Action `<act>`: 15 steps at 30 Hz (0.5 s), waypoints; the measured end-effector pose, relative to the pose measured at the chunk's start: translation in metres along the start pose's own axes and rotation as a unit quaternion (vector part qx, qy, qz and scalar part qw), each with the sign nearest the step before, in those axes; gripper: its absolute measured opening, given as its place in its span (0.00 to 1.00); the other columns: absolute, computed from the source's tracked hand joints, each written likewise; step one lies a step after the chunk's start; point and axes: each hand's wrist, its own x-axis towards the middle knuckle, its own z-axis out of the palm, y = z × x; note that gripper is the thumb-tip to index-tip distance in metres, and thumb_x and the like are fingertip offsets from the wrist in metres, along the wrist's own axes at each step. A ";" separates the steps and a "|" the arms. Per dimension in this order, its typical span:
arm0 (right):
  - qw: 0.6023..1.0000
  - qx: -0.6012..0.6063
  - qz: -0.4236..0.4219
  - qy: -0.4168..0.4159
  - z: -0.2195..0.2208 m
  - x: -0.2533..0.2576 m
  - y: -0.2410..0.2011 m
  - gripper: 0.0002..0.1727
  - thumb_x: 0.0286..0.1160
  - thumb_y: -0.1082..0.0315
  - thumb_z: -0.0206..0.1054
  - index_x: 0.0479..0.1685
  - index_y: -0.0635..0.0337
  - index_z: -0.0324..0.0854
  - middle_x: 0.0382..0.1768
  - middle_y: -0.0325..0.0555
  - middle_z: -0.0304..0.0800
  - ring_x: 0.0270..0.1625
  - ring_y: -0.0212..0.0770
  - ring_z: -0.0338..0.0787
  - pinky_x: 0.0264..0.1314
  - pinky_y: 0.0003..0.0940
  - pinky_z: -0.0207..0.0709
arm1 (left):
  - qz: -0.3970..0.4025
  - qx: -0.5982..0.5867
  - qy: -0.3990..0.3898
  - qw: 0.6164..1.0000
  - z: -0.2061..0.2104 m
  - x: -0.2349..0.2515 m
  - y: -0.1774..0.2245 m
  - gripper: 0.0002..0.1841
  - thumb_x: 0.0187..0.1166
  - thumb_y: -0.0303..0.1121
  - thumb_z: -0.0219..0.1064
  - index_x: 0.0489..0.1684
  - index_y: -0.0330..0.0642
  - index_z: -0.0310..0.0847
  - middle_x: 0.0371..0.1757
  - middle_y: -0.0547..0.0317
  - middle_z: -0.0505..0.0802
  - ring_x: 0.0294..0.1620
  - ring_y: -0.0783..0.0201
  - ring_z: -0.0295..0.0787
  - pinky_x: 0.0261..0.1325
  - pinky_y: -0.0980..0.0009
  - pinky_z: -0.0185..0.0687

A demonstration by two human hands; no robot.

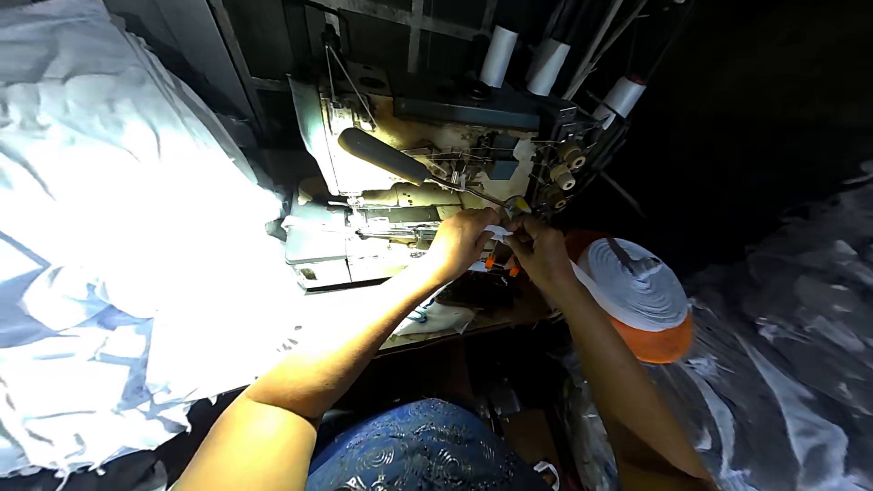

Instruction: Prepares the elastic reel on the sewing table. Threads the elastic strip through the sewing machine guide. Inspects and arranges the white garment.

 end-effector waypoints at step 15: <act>1.000 0.013 0.003 0.013 0.000 0.002 0.000 0.09 0.85 0.73 0.65 0.56 0.66 0.80 0.38 0.52 0.89 0.22 0.36 0.88 0.30 0.32 0.87 | -0.013 -0.057 0.012 0.998 0.003 0.003 -0.009 0.07 0.78 0.22 0.67 0.48 0.32 0.87 0.41 0.46 0.94 0.43 0.52 0.94 0.51 0.52 0.88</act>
